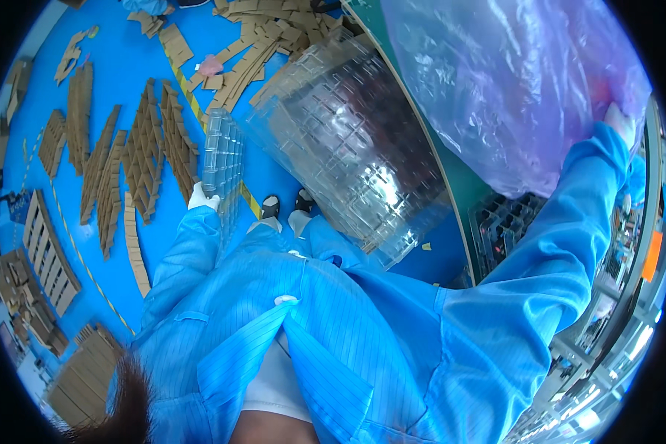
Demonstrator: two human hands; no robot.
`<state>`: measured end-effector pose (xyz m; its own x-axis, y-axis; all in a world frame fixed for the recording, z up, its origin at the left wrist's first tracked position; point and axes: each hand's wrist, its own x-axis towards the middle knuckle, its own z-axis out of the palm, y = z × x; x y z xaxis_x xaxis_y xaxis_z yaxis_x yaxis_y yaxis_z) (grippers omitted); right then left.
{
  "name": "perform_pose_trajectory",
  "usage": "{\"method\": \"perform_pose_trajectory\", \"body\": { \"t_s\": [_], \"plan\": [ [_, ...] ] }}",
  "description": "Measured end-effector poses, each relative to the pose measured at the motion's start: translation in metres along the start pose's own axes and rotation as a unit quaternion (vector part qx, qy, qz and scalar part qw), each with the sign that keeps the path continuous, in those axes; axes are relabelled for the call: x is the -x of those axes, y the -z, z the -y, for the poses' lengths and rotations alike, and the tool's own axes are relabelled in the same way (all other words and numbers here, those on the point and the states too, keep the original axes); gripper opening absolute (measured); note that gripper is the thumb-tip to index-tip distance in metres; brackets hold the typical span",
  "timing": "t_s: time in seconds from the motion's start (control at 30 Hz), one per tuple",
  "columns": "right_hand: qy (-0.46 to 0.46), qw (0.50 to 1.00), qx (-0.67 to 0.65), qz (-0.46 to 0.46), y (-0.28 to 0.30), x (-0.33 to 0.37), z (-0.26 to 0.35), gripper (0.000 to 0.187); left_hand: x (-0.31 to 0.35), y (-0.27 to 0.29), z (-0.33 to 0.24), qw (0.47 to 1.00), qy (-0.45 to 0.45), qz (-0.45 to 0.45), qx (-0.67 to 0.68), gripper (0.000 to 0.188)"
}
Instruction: Packaging electronic circuit boards and components into boxes with protective dividers and bubble wrap.
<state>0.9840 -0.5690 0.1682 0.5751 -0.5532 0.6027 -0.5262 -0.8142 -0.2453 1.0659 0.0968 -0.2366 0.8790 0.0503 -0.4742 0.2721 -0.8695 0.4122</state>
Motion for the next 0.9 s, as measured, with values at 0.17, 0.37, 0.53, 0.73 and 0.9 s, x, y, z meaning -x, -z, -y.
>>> {"method": "perform_pose_trajectory", "body": {
  "t_s": [0.17,0.37,0.53,0.73,0.9],
  "plan": [
    [-0.005,0.998,0.066,-0.017,0.045,0.046,0.077,0.040,-0.018,-0.009,-0.022,0.998,-0.023,-0.001,-0.062,0.046],
    [-0.013,0.994,0.103,-0.015,0.082,0.034,0.022,0.046,-0.044,0.004,-0.003,0.999,-0.040,0.003,-0.028,0.037],
    [0.022,0.947,-0.200,0.251,0.014,0.150,0.155,0.024,-0.037,0.065,0.015,0.994,-0.031,-0.102,0.014,0.031],
    [0.004,0.743,-0.185,0.643,-0.148,0.320,0.210,0.041,-0.025,0.112,-0.023,0.986,-0.093,-0.133,0.037,0.026],
    [0.062,0.759,0.073,0.644,-0.241,0.467,0.142,0.050,-0.011,0.105,-0.021,0.994,-0.047,-0.088,-0.049,0.030]
  ]
}}
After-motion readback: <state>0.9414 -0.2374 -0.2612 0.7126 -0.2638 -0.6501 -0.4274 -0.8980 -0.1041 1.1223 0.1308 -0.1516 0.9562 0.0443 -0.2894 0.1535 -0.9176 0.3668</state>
